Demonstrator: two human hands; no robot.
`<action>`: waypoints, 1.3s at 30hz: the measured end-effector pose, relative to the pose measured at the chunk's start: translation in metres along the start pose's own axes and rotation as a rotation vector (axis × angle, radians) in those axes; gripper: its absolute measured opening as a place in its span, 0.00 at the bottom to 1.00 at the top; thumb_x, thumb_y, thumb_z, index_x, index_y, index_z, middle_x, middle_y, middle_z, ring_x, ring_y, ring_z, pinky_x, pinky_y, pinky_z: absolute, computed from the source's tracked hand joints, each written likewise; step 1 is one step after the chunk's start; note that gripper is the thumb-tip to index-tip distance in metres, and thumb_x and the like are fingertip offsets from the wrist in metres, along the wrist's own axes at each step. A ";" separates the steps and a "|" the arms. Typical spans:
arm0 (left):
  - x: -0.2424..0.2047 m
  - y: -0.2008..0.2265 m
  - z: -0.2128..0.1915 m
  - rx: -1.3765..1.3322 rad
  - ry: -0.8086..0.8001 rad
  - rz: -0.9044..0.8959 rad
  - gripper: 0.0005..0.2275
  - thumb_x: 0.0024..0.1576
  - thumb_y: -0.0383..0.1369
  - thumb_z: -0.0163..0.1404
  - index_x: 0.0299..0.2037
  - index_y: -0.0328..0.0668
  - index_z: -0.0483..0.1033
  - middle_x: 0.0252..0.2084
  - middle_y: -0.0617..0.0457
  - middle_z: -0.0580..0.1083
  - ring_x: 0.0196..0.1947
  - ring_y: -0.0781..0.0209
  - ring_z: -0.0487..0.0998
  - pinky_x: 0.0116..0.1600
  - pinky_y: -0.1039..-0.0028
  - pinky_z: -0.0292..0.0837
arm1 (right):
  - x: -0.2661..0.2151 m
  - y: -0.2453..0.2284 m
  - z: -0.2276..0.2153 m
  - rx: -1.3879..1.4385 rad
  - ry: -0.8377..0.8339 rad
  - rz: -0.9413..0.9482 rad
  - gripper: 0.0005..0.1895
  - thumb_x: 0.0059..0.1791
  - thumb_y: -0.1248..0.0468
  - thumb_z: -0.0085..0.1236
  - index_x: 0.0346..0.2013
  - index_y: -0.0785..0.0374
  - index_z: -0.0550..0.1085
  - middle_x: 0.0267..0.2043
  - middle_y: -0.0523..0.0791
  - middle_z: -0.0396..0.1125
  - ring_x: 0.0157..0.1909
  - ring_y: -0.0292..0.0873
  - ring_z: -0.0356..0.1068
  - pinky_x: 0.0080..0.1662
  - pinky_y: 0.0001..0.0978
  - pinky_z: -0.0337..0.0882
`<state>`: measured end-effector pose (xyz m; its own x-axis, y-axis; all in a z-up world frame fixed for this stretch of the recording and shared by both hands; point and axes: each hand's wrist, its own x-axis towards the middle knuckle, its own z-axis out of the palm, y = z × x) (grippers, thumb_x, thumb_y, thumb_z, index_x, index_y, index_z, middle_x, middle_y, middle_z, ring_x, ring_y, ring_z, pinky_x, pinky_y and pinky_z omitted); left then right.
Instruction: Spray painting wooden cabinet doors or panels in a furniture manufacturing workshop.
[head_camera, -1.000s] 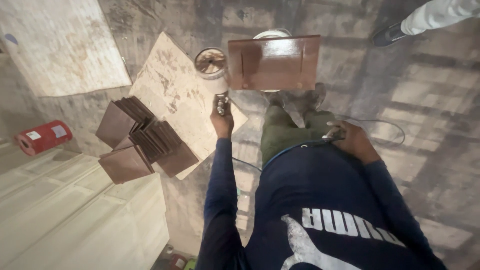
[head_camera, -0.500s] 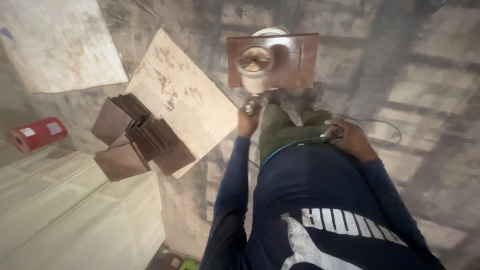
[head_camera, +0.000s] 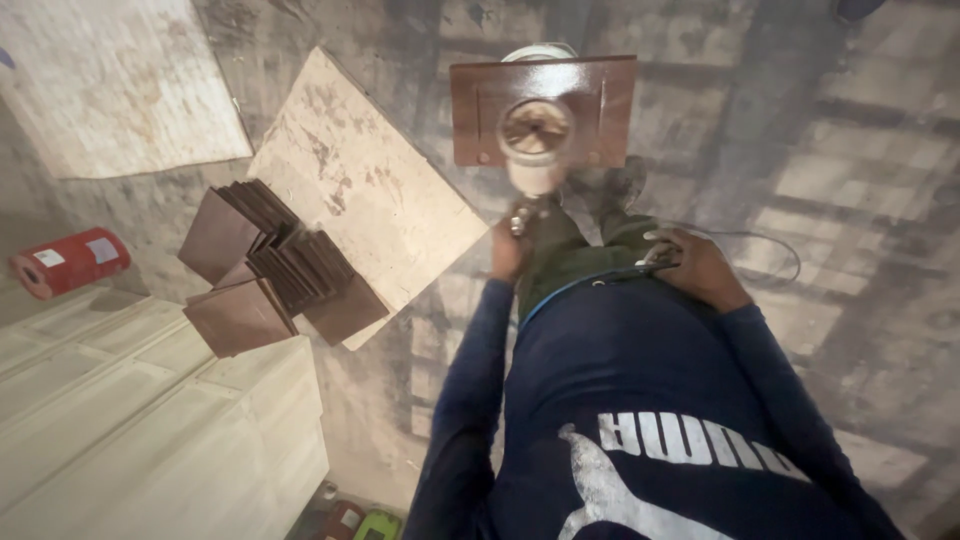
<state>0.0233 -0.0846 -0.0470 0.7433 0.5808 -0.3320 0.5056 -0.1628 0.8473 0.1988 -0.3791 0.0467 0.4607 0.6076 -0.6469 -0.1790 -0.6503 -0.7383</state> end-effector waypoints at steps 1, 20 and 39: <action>-0.001 -0.002 0.013 -0.049 -0.094 0.109 0.23 0.51 0.26 0.58 0.59 0.32 0.73 0.46 0.42 0.81 0.44 0.60 0.82 0.48 0.67 0.76 | -0.001 -0.003 0.000 -0.098 -0.005 0.007 0.32 0.39 0.73 0.66 0.58 0.61 0.74 0.43 0.48 0.78 0.45 0.43 0.78 0.51 0.33 0.76; -0.019 0.000 -0.037 0.167 0.160 -0.190 0.15 0.60 0.31 0.59 0.56 0.36 0.77 0.44 0.46 0.82 0.43 0.62 0.83 0.48 0.68 0.77 | 0.008 0.015 -0.002 -0.011 -0.011 0.019 0.32 0.39 0.72 0.67 0.59 0.64 0.72 0.44 0.47 0.77 0.46 0.41 0.78 0.51 0.32 0.77; -0.021 -0.012 -0.118 0.271 0.428 -0.132 0.21 0.58 0.31 0.59 0.61 0.38 0.73 0.42 0.43 0.82 0.39 0.57 0.83 0.45 0.68 0.76 | 0.006 0.015 0.000 0.009 -0.026 0.018 0.32 0.39 0.73 0.66 0.59 0.65 0.72 0.44 0.49 0.77 0.46 0.43 0.78 0.50 0.32 0.77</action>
<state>-0.0502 -0.0009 -0.0012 0.4483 0.8752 -0.1818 0.7203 -0.2333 0.6532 0.1989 -0.3852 0.0318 0.4347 0.6078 -0.6645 -0.1951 -0.6568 -0.7284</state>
